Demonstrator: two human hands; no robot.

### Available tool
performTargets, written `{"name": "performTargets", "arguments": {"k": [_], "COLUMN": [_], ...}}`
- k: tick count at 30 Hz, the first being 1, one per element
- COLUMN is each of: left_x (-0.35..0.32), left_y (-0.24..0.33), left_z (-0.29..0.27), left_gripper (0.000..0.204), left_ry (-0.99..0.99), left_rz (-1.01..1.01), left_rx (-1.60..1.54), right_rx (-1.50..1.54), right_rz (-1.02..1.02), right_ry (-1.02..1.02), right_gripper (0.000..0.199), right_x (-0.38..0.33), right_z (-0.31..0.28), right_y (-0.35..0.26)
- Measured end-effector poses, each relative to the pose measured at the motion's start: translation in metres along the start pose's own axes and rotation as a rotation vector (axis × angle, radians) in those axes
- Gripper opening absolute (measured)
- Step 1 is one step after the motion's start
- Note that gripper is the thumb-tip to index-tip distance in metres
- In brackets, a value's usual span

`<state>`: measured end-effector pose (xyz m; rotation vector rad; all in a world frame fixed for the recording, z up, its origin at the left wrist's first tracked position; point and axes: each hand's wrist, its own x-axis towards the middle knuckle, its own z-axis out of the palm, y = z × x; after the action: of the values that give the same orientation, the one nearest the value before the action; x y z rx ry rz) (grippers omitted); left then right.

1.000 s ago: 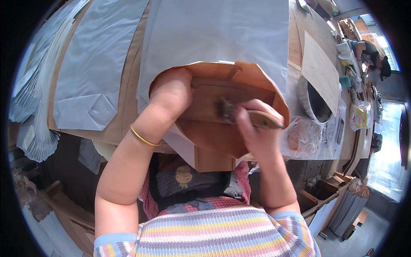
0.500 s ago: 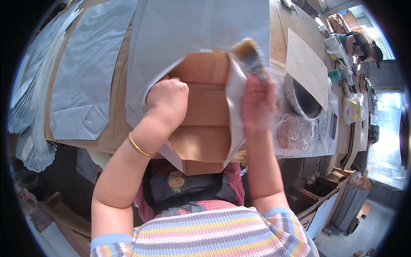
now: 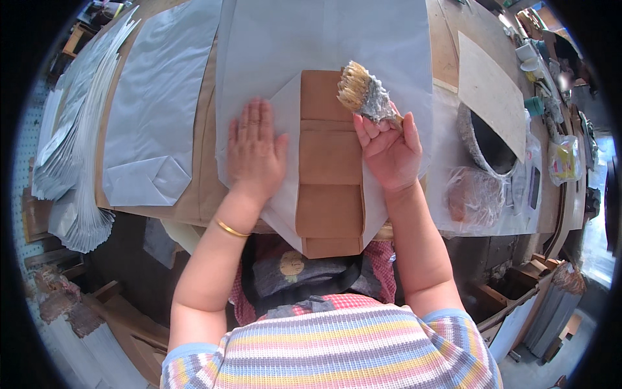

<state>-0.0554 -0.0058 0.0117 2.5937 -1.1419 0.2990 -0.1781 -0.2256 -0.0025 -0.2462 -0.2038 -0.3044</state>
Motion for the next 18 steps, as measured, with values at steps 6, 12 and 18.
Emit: {"name": "performTargets", "arguments": {"k": [6,12,18], "left_x": [0.003,0.002,0.015], "left_y": [0.018,0.019,0.037], "left_z": [0.002,-0.031,-0.057], "left_gripper": [0.068,0.081,0.057], "left_ry": [0.051,0.079,0.276], "left_rz": [-0.002,-0.04,0.108], "left_rx": [0.052,-0.209,-0.095], "right_rx": [-0.055,-0.069,-0.058], "right_rz": [0.008,-0.004,-0.008], "right_ry": [0.001,0.04,0.037], "right_gripper": [0.047,0.045,0.043], "right_x": [0.002,0.001,0.003], "right_z": [0.003,0.009,0.013], "right_y": [0.0,-0.001,0.0]}}
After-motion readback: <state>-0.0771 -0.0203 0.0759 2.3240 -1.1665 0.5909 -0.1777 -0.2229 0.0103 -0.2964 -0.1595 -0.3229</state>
